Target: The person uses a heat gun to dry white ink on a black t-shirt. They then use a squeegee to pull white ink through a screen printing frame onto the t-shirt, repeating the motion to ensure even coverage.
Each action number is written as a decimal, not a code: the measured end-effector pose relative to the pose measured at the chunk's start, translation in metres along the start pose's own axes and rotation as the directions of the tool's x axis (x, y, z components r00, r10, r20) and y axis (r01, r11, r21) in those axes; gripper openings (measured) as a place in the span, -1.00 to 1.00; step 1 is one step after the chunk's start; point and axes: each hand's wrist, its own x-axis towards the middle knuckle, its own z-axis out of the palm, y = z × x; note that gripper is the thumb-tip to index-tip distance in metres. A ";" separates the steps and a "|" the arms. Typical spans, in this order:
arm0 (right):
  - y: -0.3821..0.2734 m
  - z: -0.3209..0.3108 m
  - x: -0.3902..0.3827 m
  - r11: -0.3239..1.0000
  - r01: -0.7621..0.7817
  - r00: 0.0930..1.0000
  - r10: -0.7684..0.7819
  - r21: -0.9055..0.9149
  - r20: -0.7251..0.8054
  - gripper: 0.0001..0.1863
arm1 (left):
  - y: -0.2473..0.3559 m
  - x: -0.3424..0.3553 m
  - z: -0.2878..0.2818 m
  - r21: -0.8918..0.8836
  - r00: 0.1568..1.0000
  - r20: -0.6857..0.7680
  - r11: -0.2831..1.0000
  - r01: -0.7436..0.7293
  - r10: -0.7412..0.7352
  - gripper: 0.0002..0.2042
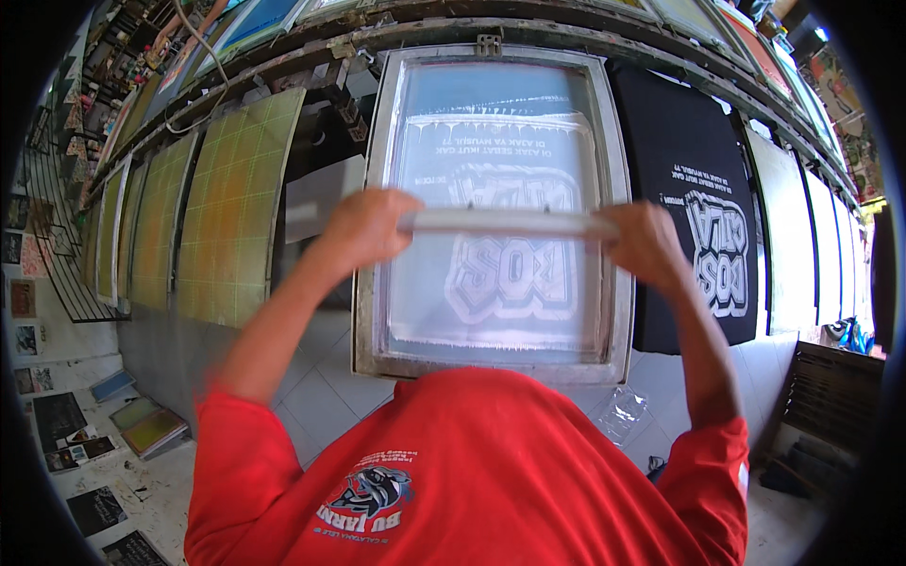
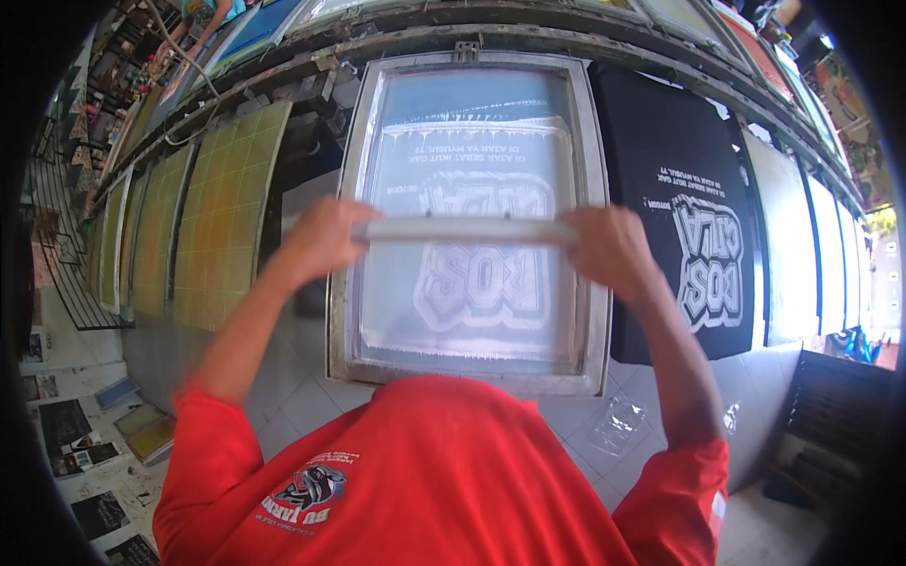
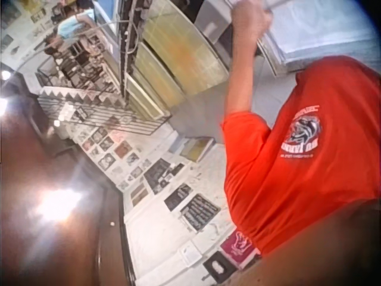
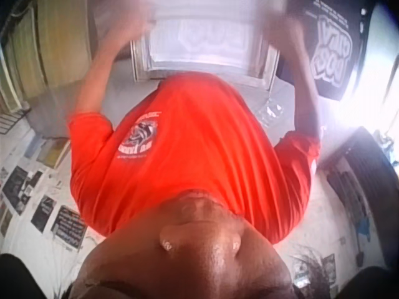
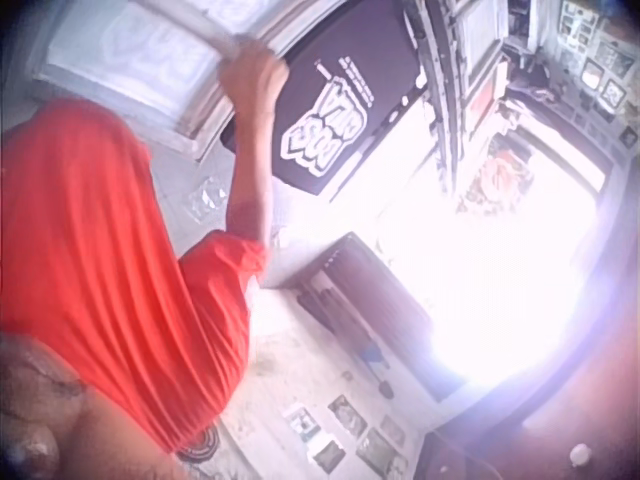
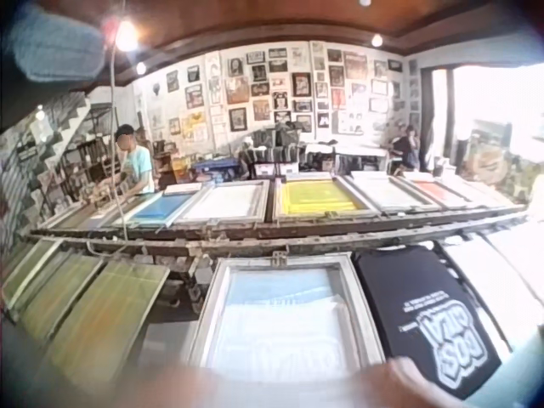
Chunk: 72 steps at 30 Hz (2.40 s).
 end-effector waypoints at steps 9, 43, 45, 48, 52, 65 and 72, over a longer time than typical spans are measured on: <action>-0.061 0.062 -0.171 0.984 0.040 0.990 -0.016 0.172 -0.138 -0.69 | 0.057 -0.162 0.080 -0.050 0.998 0.037 0.997 -0.053 0.055 -0.55; 0.020 0.011 0.039 0.994 0.003 0.996 -0.012 -0.107 -0.084 -0.77 | -0.014 0.038 0.013 0.096 0.991 -0.129 0.995 -0.022 0.035 -0.74; 0.004 0.008 -0.019 0.996 -0.011 0.998 0.006 -0.093 -0.059 -0.79 | 0.013 -0.010 0.017 0.026 0.996 -0.085 0.999 -0.031 0.033 -0.72; -0.031 0.026 -0.102 0.999 -0.027 0.999 0.025 -0.039 -0.039 -0.63 | 0.034 -0.091 0.039 -0.006 0.995 -0.052 0.997 -0.082 0.082 -0.68; -0.062 0.058 -0.171 0.995 -0.042 0.995 0.050 0.095 -0.081 -0.76 | 0.056 -0.151 0.071 -0.050 0.996 0.035 0.996 -0.074 0.076 -0.60; -0.050 0.096 -0.139 1.000 0.013 0.947 -0.015 -0.007 -0.322 -0.68 | 0.035 -0.129 0.111 0.047 0.982 -0.148 0.993 -0.108 0.114 -0.48; -0.019 0.081 -0.058 0.999 0.039 0.945 -0.043 -0.018 -0.326 -0.72 | 0.000 -0.049 0.090 0.084 0.977 -0.170 0.990 -0.115 0.128 -0.48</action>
